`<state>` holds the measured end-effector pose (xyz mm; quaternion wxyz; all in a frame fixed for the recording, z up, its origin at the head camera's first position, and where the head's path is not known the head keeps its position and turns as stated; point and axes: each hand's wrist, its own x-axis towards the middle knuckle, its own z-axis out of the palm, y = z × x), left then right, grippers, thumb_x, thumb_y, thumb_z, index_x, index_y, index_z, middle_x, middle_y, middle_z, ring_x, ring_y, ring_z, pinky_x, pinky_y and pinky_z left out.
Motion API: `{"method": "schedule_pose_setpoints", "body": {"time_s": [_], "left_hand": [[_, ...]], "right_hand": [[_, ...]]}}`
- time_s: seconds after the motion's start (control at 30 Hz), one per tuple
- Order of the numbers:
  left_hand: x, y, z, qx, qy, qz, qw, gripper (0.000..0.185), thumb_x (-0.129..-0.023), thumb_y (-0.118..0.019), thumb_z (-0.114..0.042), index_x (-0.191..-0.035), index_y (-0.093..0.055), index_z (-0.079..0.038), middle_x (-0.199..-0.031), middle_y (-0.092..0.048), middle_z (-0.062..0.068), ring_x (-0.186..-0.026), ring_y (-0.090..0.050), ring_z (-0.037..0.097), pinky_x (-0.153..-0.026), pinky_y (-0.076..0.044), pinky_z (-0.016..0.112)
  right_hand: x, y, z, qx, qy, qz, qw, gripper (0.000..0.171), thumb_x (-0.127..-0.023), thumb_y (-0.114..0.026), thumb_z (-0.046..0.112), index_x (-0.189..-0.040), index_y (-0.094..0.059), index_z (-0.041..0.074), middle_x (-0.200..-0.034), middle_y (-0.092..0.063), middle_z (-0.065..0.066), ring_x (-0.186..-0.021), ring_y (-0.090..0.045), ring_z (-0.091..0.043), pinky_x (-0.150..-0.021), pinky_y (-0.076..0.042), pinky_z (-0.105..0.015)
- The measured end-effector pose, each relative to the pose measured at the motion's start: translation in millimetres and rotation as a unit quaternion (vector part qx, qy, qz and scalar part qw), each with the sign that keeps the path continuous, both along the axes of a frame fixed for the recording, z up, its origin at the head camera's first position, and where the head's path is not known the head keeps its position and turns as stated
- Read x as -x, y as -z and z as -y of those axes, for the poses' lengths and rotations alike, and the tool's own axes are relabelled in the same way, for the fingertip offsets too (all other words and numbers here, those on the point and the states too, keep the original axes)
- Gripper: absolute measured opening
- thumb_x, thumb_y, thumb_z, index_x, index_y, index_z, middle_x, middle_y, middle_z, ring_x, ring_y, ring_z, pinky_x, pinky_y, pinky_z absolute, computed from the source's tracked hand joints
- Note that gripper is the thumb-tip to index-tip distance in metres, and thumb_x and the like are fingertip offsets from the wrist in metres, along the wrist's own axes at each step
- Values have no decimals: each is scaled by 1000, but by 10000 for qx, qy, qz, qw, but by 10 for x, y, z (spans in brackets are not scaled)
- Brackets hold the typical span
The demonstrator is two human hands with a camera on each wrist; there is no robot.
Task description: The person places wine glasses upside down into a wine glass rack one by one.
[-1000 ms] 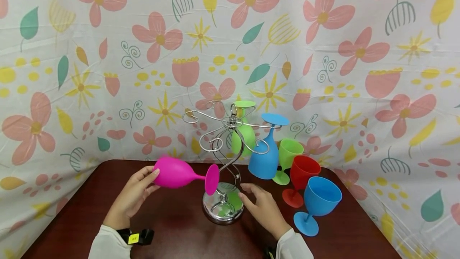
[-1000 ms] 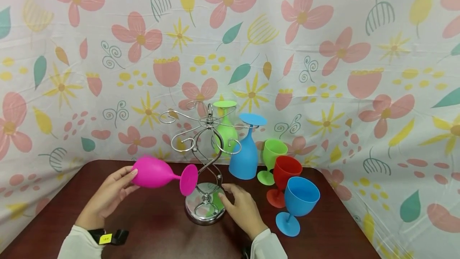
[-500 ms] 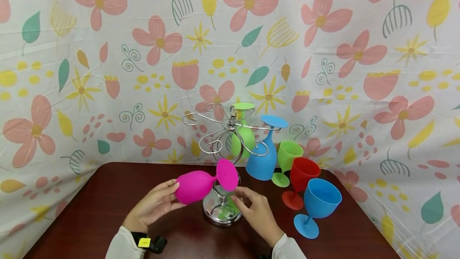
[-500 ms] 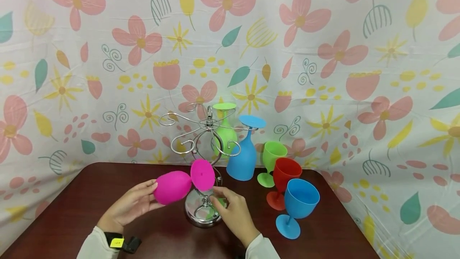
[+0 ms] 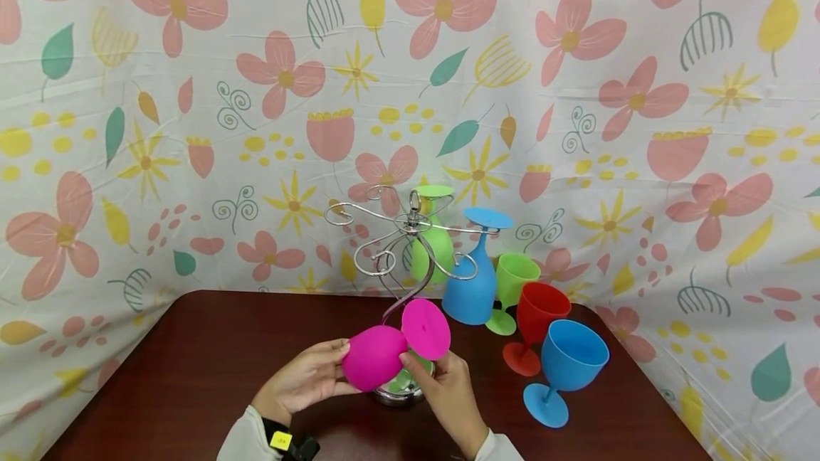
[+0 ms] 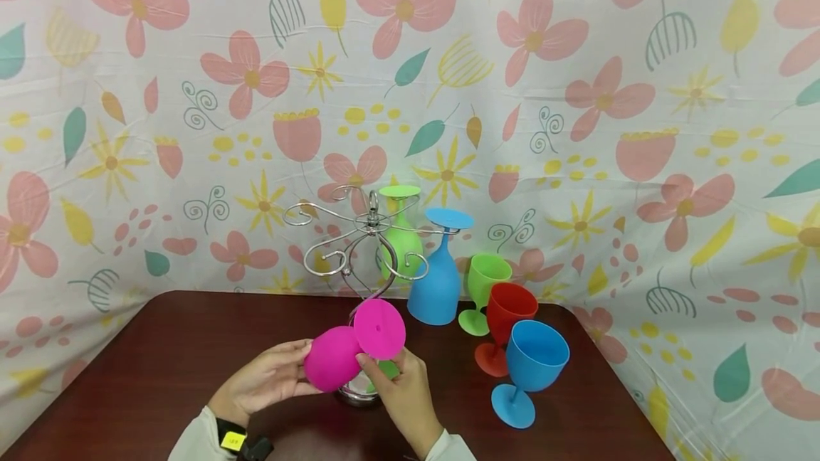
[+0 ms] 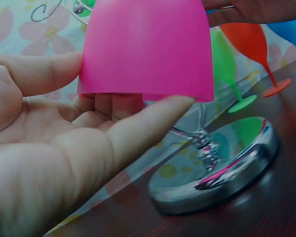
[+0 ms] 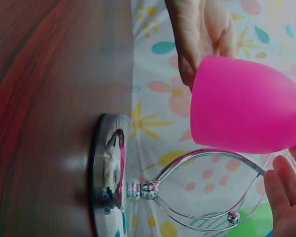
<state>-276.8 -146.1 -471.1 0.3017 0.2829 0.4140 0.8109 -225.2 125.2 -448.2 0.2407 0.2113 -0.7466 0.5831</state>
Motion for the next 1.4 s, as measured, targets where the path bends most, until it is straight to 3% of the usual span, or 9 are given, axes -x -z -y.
{"method": "schedule_pose_setpoints", "body": {"time_s": [0.2, 0.43, 0.7, 0.9, 1.0, 1.07, 1.13, 1.33, 1.4], "left_hand": [[-19, 29, -120, 87, 120, -37, 9999, 46, -123, -31, -12, -123, -76, -23, -137, -69, 3, -127, -68, 22, -110, -58, 47], [-57, 5, -246, 809, -292, -31, 9963, 38, -123, -39, -17, -126, -77, -23, -132, -71, 4, -122, -70, 21, -107, -60, 44], [-89, -50, -380, 1729, -956, -164, 9802, 47, -122, -41, -28, -148, -60, 8, -121, -75, 7, -107, -73, 17, -102, -63, 42], [-114, -75, -410, 2110, -1229, -276, 9693, 46, -121, -47, -31, -138, -64, 7, -107, -74, 4, -94, -71, 14, -96, -65, 39], [-121, -83, -433, 2386, -1497, -452, 9585, 43, -119, -50, -29, -136, -63, 9, -108, -73, 7, -94, -72, 16, -97, -65, 42], [-128, -94, -442, 2612, -1850, -686, 9449, 46, -118, -55, -28, -139, -60, 12, -114, -72, 11, -98, -73, 19, -97, -65, 44], [-135, -86, -454, 2862, -2393, -1071, 9216, 48, -115, -62, -27, -142, -59, 12, -118, -72, 14, -102, -75, 23, -96, -66, 44], [-102, -62, -516, 3595, -4207, -2344, 7993, 32, -108, -75, -24, -133, -72, -3, -116, -76, 6, -105, -74, 21, -90, -61, 31], [-74, -57, -543, 3539, -4509, -2492, 7806, 29, -108, -76, -21, -132, -74, -5, -121, -76, 8, -109, -73, 23, -94, -61, 32]], "right_hand": [[-42, -53, 9, 308, 83, -51, 9995, 20, -99, -80, -3, -118, -84, 4, -107, -83, -7, -90, -66, -5, -75, -56, -25], [-31, -80, -20, 215, 481, -72, 9986, 20, -99, -80, -4, -118, -84, -1, -108, -83, -9, -102, -74, -6, -88, -62, -27], [2, -76, -63, 32, 526, -520, 9973, 16, -99, -80, -3, -113, -85, 1, -107, -83, -6, -102, -76, -14, -90, -62, -27], [16, -87, -95, -106, 636, -601, 9961, 17, -98, -81, -3, -112, -86, 3, -107, -83, -3, -103, -78, -17, -92, -61, -26], [12, -107, -120, -49, 696, -522, 9962, 19, -98, -81, -4, -114, -86, 3, -110, -83, -2, -107, -76, -12, -95, -60, -25], [10, -124, -134, 34, 731, -461, 9963, 20, -98, -80, -4, -116, -86, 4, -112, -83, -2, -110, -75, -8, -96, -59, -24], [9, -141, -150, 111, 757, -415, 9962, 22, -98, -80, -4, -118, -86, 4, -113, -83, -2, -110, -74, -6, -95, -59, -22], [35, -193, -234, 379, 640, -328, 9967, 21, -101, -78, -4, -120, -83, 0, -113, -82, -9, -104, -76, -8, -90, -61, -20], [51, -208, -274, 496, 550, -331, 9967, 20, -101, -77, -5, -120, -83, -1, -114, -82, -10, -105, -76, -9, -90, -62, -20]]}}
